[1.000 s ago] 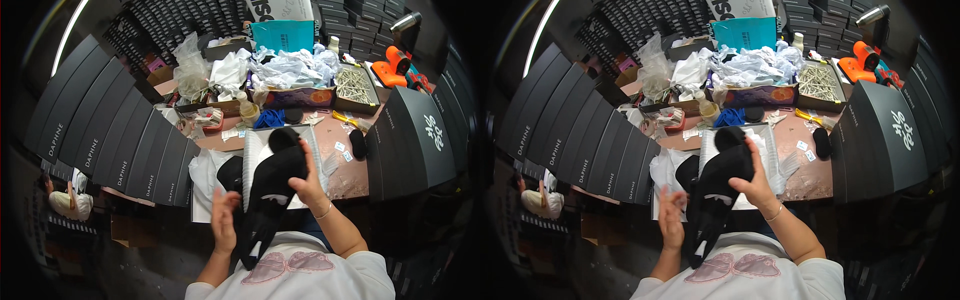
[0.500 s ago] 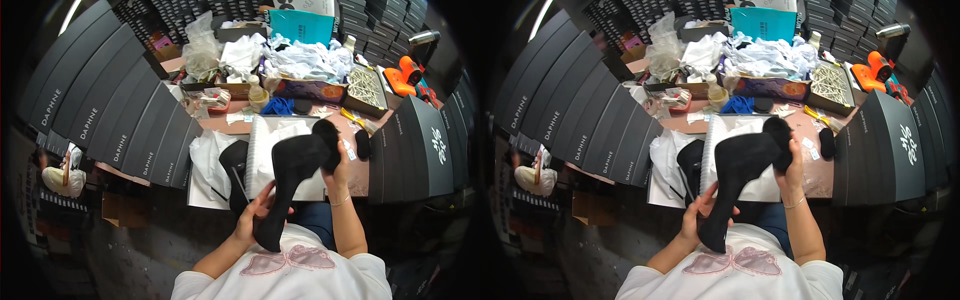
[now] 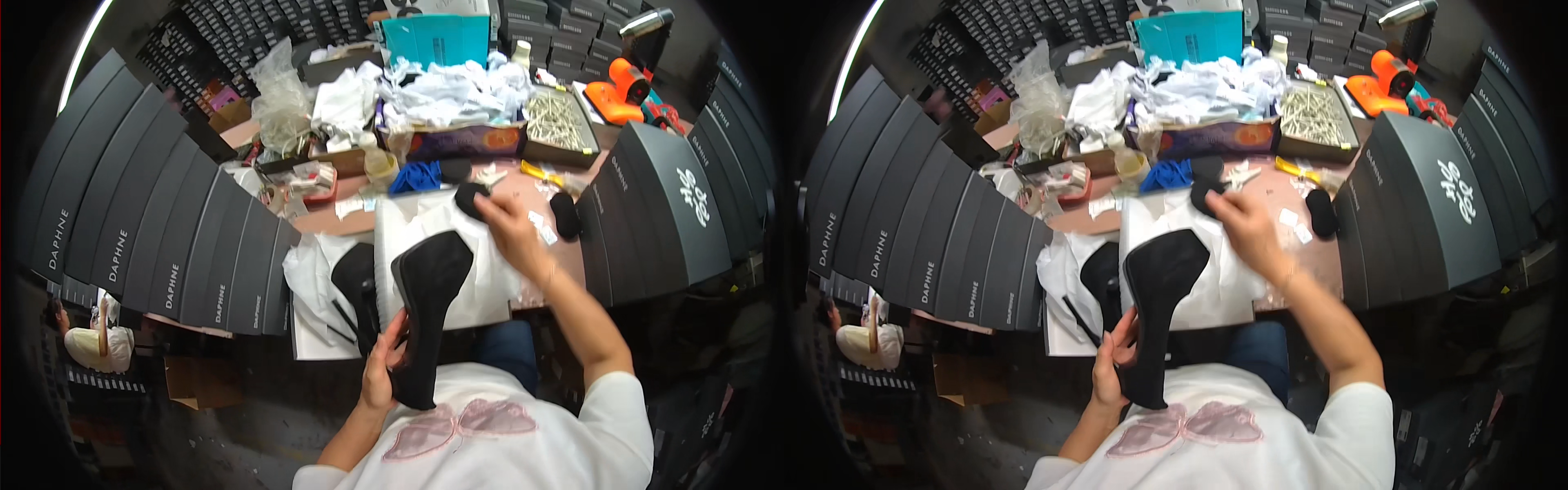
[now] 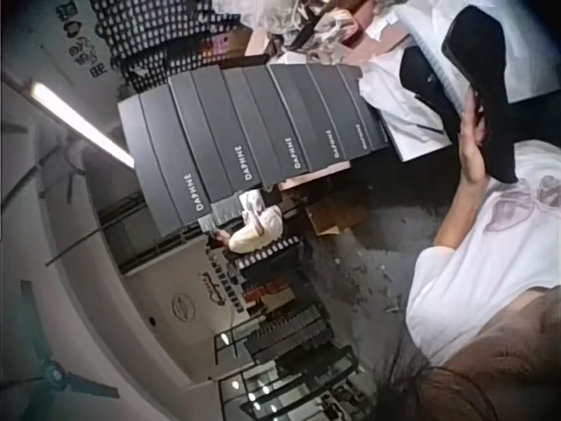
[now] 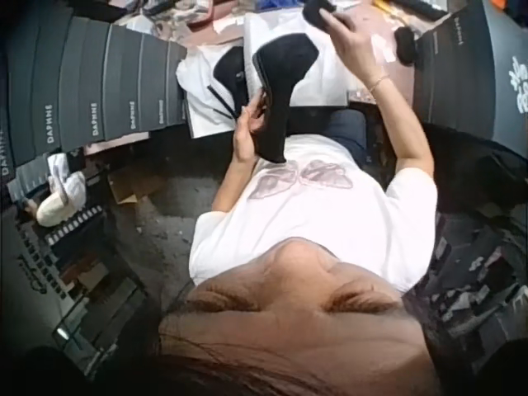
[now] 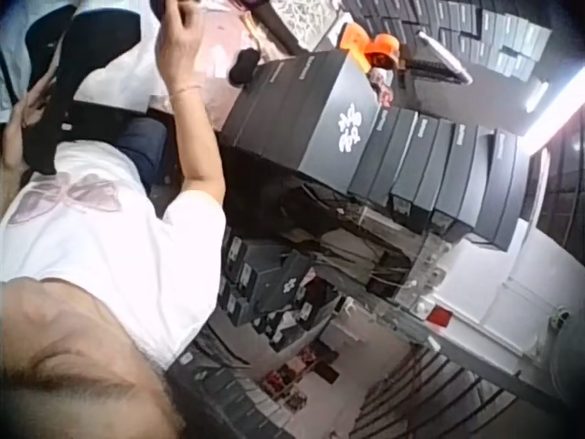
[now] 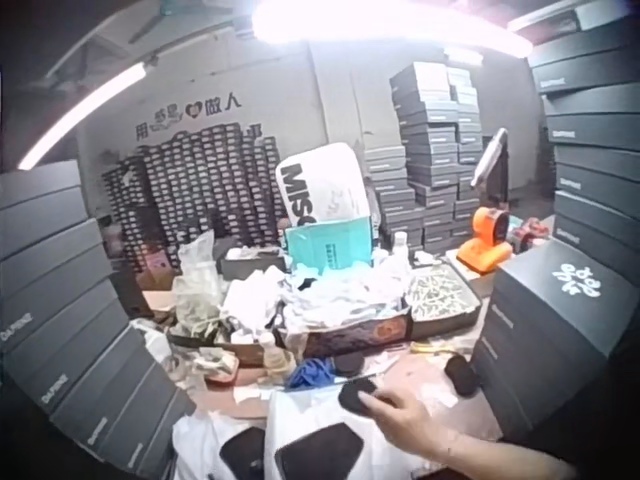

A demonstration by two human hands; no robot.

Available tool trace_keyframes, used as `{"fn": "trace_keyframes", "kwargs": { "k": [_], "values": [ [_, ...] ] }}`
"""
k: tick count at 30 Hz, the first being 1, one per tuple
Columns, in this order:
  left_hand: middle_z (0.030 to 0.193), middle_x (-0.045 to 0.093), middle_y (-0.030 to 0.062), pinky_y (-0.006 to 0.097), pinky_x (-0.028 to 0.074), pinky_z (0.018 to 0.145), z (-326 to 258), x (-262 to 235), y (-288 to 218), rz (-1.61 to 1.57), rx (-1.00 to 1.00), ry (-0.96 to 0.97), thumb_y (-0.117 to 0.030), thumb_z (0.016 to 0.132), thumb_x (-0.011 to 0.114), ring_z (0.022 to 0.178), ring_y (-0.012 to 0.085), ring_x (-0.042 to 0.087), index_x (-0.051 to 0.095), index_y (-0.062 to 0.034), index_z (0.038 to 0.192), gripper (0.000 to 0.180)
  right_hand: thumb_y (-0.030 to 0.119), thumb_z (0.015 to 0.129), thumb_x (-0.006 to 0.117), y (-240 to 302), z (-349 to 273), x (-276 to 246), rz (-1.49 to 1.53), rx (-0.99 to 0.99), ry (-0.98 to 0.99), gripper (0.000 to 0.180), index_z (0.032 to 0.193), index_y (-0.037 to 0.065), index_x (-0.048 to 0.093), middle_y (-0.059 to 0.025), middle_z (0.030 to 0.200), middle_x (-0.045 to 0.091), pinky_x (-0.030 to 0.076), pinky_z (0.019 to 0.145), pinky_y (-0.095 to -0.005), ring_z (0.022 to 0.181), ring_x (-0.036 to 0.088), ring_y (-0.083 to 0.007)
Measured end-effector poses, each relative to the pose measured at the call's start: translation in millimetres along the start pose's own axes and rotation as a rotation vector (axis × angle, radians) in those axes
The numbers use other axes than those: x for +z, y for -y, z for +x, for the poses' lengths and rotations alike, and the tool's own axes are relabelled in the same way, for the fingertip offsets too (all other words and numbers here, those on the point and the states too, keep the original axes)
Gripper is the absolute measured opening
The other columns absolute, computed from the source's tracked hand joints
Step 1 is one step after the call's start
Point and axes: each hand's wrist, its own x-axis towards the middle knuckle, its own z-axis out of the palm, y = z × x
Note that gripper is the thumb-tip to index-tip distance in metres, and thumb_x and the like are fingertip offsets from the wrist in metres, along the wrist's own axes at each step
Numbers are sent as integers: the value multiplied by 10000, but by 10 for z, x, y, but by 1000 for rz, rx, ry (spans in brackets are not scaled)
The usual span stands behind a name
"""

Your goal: The recorder is seen cleaning black high-heeled shoes with a cloth and then packing them into boxes using tissue paper.

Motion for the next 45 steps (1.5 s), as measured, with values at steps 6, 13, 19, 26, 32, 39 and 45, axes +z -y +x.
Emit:
{"fn": "trace_keyframes", "kwargs": {
  "k": [6,13,19,26,32,39,45],
  "values": [
    [1370,477,175,359,455,989,35,-133,23,81,88,6,-275,851,422,1157,252,559,290,7,1466,689,26,754,676,658,-224,83,41,-348,76,378,1130,69,672,-71,928,613,475,684,-303,813,610,-215],
    [1331,495,225,405,551,732,-46,-347,68,-113,69,73,-318,845,414,969,333,614,306,-43,1473,694,-24,753,679,731,-153,35,127,-141,-98,352,1092,72,682,-91,934,607,489,715,-329,850,599,-241],
    [1249,561,183,413,544,680,-53,-358,1,-262,59,51,-320,876,383,928,364,608,391,-114,1442,603,-6,798,645,207,-382,106,-50,150,-214,354,1146,54,637,-115,979,604,492,759,-375,852,593,-271],
    [1457,391,151,334,470,939,176,-95,-137,-7,114,-10,-380,1002,303,1129,243,569,218,-29,1498,613,-61,803,597,74,-223,343,92,328,-133,415,1211,12,596,-182,1032,590,495,782,-390,898,604,-330],
    [1514,283,135,360,256,1126,441,-138,-259,241,306,-35,-532,1009,244,1368,247,337,190,-26,1503,710,-85,761,595,1520,-420,300,570,115,300,455,1200,35,607,-131,953,569,504,754,-350,874,577,-297],
    [1393,434,236,398,439,1022,595,-484,-460,-329,157,10,-395,997,330,1226,322,513,299,-25,1461,594,-20,747,575,1374,-685,-64,792,227,458,402,1134,44,662,-120,986,594,488,797,-325,874,589,-225],
    [1181,604,201,376,535,920,564,-379,-164,-521,225,-72,-329,971,468,1085,286,617,485,61,1288,503,29,823,565,1041,-558,-177,921,552,13,320,1129,-14,648,-121,1019,598,439,842,-269,942,574,-181]
  ]
}}
